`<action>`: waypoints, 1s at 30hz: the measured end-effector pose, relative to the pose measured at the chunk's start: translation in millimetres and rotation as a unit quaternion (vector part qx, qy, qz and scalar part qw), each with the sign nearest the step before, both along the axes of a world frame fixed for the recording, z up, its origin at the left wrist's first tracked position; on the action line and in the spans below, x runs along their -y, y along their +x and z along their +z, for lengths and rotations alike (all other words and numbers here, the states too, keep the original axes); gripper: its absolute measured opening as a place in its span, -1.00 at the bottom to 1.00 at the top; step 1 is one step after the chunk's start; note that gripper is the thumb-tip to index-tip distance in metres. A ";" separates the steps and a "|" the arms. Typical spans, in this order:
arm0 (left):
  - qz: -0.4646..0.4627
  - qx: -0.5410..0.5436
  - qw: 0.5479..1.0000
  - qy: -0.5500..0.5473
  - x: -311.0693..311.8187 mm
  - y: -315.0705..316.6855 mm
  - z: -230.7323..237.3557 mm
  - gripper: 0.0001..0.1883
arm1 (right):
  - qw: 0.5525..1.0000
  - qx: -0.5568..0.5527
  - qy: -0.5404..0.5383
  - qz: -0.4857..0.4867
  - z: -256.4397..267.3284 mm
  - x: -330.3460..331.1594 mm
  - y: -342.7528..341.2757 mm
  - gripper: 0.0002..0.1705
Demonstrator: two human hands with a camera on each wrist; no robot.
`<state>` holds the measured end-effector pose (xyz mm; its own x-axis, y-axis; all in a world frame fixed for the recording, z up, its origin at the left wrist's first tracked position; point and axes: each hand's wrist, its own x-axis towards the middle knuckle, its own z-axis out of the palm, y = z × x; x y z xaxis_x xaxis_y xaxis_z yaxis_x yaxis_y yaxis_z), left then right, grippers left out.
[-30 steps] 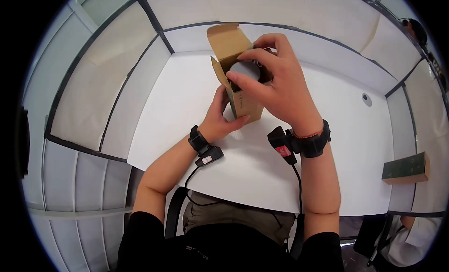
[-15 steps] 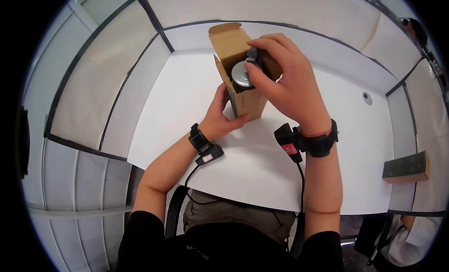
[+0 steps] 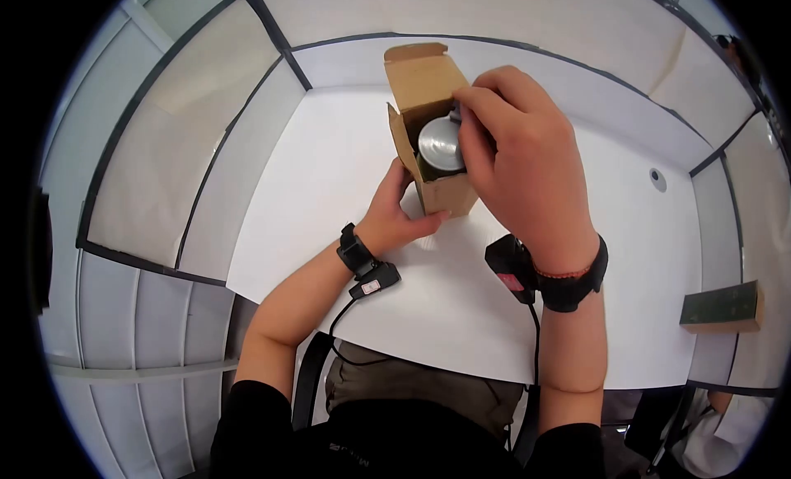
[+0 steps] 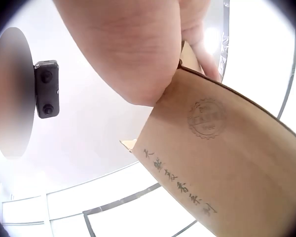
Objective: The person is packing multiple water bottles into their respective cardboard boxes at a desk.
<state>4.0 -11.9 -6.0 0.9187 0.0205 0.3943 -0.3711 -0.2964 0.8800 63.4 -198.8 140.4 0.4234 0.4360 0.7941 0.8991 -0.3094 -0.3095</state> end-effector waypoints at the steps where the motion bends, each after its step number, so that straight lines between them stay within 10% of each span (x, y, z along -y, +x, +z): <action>1: 0.000 -0.001 1.000 0.001 -0.2 0.2 -0.2 -0.03 | 1.000 0.019 -0.009 -0.011 0.8 0.3 0.2 -0.86; 27: -0.032 -0.054 0.998 -0.012 -0.9 -3.3 2.2 -0.04 | 0.980 -0.094 -0.041 0.169 0.9 3.6 0.2 -0.75; 30: -0.025 -0.076 0.997 -0.025 -3.5 -2.0 2.3 -0.06 | 0.991 -0.115 -0.048 0.058 4.7 -3.5 -19.7 -0.72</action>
<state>2.1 -8.4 -3.6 0.9679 -0.0104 0.2511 -0.2464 -0.2363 0.9399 43.7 -195.3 145.1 0.5302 0.5610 0.6358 0.8399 -0.2449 -0.4843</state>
